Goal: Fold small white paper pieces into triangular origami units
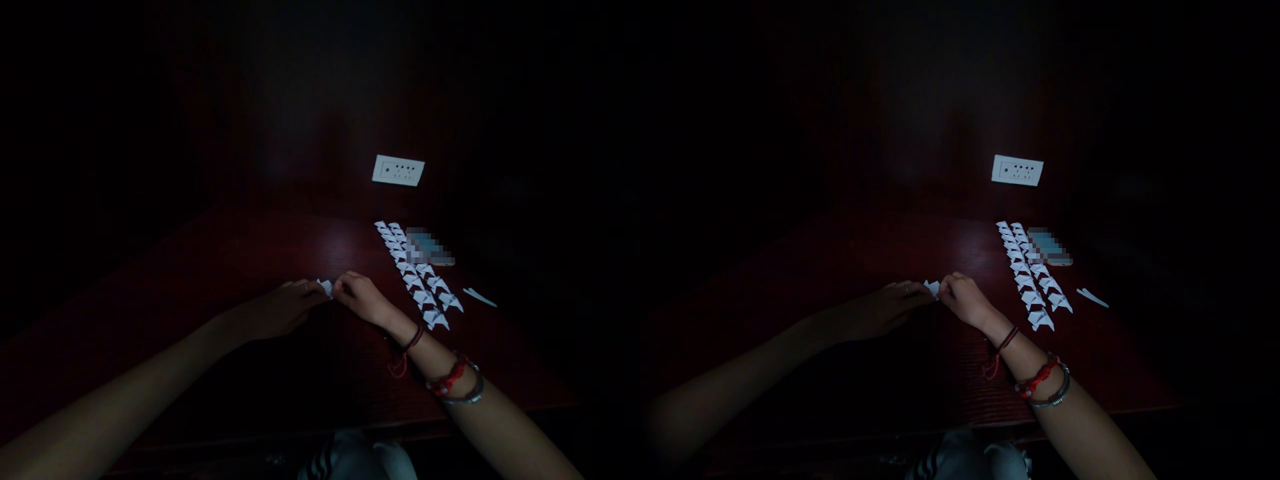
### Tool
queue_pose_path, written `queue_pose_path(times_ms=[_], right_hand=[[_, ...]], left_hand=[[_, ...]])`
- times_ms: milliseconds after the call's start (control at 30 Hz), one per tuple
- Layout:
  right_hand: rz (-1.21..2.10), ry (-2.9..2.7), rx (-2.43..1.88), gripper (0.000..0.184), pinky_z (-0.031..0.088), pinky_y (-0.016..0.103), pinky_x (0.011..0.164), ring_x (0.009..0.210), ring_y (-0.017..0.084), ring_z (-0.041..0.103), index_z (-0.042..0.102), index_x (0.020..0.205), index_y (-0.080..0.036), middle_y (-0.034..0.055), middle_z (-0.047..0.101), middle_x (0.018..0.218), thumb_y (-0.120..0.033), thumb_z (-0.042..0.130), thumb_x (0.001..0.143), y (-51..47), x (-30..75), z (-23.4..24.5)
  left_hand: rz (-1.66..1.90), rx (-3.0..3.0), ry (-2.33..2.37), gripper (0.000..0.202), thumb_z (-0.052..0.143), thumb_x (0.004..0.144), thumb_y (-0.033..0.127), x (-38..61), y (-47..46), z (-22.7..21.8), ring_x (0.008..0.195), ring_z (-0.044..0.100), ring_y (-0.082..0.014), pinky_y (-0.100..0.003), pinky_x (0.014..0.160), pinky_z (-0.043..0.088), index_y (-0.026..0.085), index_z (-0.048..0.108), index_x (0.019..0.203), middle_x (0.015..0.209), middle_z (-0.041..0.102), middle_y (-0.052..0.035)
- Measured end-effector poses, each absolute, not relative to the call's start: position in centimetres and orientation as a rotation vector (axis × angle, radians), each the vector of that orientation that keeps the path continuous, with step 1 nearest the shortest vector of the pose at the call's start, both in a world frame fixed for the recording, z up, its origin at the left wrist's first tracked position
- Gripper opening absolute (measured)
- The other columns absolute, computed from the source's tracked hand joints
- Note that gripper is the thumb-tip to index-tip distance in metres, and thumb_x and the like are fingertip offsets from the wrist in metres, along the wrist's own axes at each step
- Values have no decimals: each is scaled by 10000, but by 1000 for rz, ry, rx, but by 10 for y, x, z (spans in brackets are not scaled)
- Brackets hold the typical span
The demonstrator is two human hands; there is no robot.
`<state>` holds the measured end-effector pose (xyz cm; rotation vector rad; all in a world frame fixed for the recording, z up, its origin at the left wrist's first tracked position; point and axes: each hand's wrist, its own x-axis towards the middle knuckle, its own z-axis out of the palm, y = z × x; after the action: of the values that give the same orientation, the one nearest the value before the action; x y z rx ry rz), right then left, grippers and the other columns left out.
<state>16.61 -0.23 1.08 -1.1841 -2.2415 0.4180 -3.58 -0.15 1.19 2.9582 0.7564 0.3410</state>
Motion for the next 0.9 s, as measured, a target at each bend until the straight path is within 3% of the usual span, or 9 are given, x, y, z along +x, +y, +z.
queue_pose_path(times_ms=[200,533,900], right_hand=[[533,-2167,-1229,102,323,164,510,543,62,447,566,703,-152,-31,533,625,-75,541,642,-5,165,12],[546,-2017,-1170,192,360,165,539,549,64,484,477,788,-169,-41,564,629,-73,475,622,-4,164,8],[512,-2211,-1083,233,339,161,530,564,62,479,397,837,-195,-47,526,682,-74,454,647,-8,163,10]], left_hand=[[361,2945,744,484,388,771,80,-37,-2,12,1086,369,-205,-360,901,290,264,368,1218,1230,386,-19],[356,2895,701,420,381,785,81,-36,3,11,1091,368,-185,-340,921,289,234,415,1175,1205,430,-14],[328,2919,748,505,357,767,31,-35,-1,14,1093,379,-178,-321,890,304,275,378,1210,1251,371,-10]])
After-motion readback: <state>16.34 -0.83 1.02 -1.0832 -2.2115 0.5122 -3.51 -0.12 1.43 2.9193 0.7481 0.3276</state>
